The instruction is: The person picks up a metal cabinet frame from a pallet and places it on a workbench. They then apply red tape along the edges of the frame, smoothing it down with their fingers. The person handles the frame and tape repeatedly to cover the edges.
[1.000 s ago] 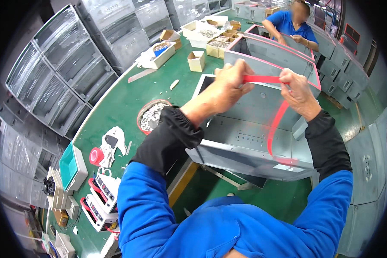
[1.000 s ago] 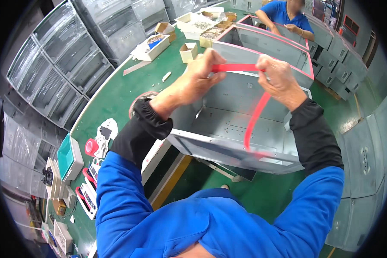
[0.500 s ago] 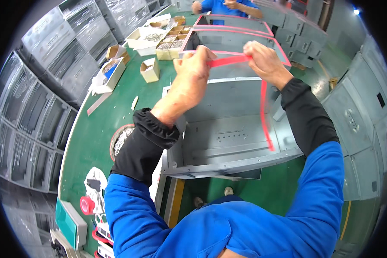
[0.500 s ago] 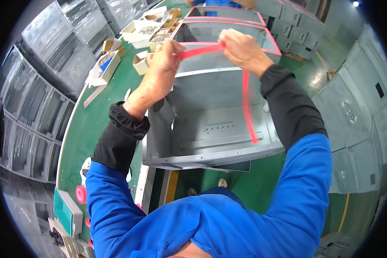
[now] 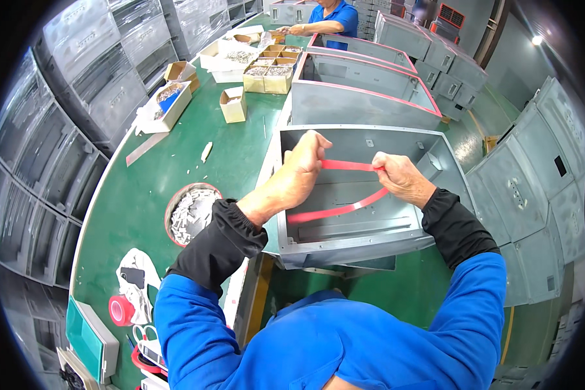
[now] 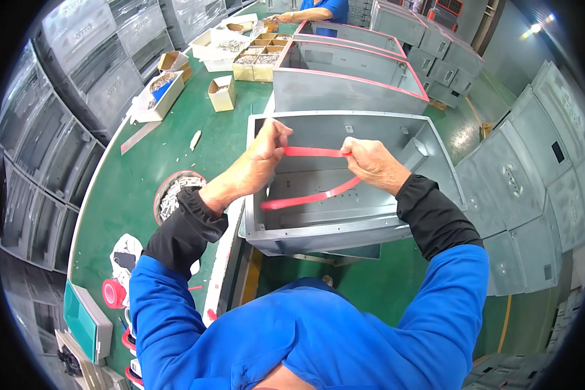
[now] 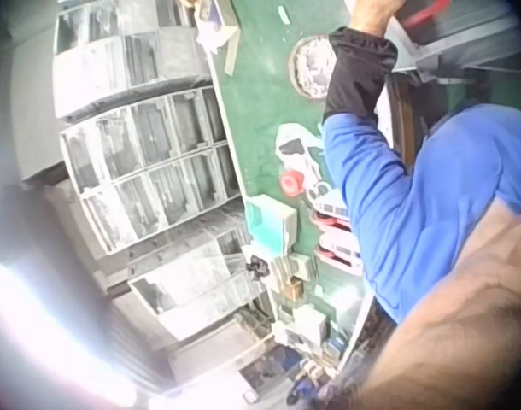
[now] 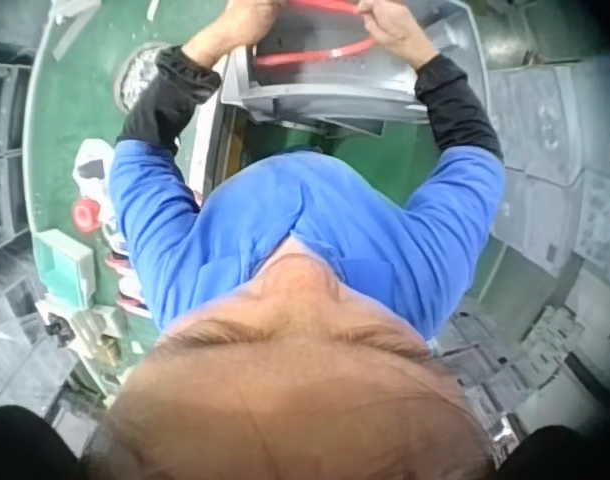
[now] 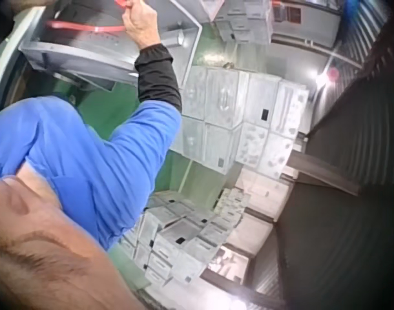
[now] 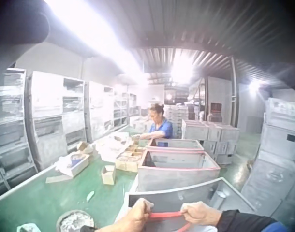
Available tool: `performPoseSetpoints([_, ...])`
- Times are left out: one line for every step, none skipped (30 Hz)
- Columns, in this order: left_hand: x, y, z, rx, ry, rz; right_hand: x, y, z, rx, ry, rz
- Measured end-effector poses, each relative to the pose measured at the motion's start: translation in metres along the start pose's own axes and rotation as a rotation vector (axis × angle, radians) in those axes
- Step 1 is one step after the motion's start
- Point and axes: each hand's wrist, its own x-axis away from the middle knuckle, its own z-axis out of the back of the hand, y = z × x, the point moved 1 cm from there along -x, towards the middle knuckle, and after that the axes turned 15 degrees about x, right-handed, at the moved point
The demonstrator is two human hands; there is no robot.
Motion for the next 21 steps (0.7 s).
performPoseSetpoints([-0.001,0.001,-0.008,-0.014,-0.03,-0.025,0.008,0.003,0.003,0.003,-0.045,-0.053])
performPoseSetpoints([-0.006,0.0,-0.018,-0.051,-0.048,-0.067,0.018,0.008,0.008,-0.02,-0.082,-0.139])
performPoseSetpoints([-0.011,0.002,-0.022,-0.106,-0.059,-0.108,0.021,0.011,0.013,-0.037,-0.091,-0.19])
performPoseSetpoints([-0.015,0.005,-0.027,-0.159,-0.072,-0.148,0.025,0.013,0.019,-0.053,-0.102,-0.242])
performPoseSetpoints([-0.019,0.008,-0.032,-0.121,-0.084,-0.115,0.03,0.017,0.024,-0.068,-0.113,-0.295])
performPoseSetpoints([-0.026,0.01,-0.04,-0.079,-0.112,-0.087,0.037,0.019,0.025,-0.097,-0.108,-0.278])
performPoseSetpoints([-0.031,0.014,-0.045,-0.038,-0.14,-0.059,0.043,0.019,0.025,-0.179,-0.125,-0.299])
performPoseSetpoints([-0.035,0.019,-0.048,0.079,-0.172,0.044,0.047,0.017,0.024,-0.262,-0.141,-0.317])
performPoseSetpoints([-0.038,0.016,-0.054,0.131,-0.196,0.041,0.049,0.012,0.024,-0.345,-0.157,-0.342])
performPoseSetpoints([-0.04,0.014,-0.057,0.182,-0.217,0.037,0.049,0.01,0.022,-0.282,-0.085,-0.16])
performPoseSetpoints([-0.041,0.013,-0.06,0.233,-0.236,0.033,0.047,0.004,0.022,-0.342,-0.039,-0.148])
performPoseSetpoints([-0.04,0.011,-0.061,0.279,-0.245,0.118,0.04,-0.008,0.017,-0.416,0.005,-0.131])
performPoseSetpoints([-0.039,0.011,-0.063,0.328,-0.246,0.114,0.034,-0.018,0.014,-0.485,0.048,-0.116])
performPoseSetpoints([-0.037,0.011,-0.064,0.376,-0.245,0.11,0.026,-0.023,0.011,-0.422,0.108,0.021])
performPoseSetpoints([-0.034,0.013,-0.063,0.425,-0.24,0.105,0.027,-0.025,0.005,-0.449,0.081,0.006])
performPoseSetpoints([-0.029,0.017,-0.061,0.417,-0.23,0.118,0.028,-0.028,-0.002,-0.476,0.053,-0.008])
performPoseSetpoints([-0.024,0.022,-0.058,0.408,-0.218,0.131,0.028,-0.031,-0.009,-0.504,0.026,-0.02])
performPoseSetpoints([-0.015,0.024,-0.054,0.404,-0.196,0.156,0.025,-0.039,-0.014,-0.572,0.104,-0.018])
performPoseSetpoints([-0.007,0.023,-0.049,0.427,-0.181,0.154,0.021,-0.043,-0.017,-0.538,0.108,0.013])
performPoseSetpoints([0.001,0.022,-0.045,0.45,-0.166,0.152,0.016,-0.046,-0.018,-0.505,0.113,0.044])
performPoseSetpoints([0.009,0.019,-0.041,0.482,-0.151,0.145,0.012,-0.05,-0.018,-0.464,0.111,0.072])
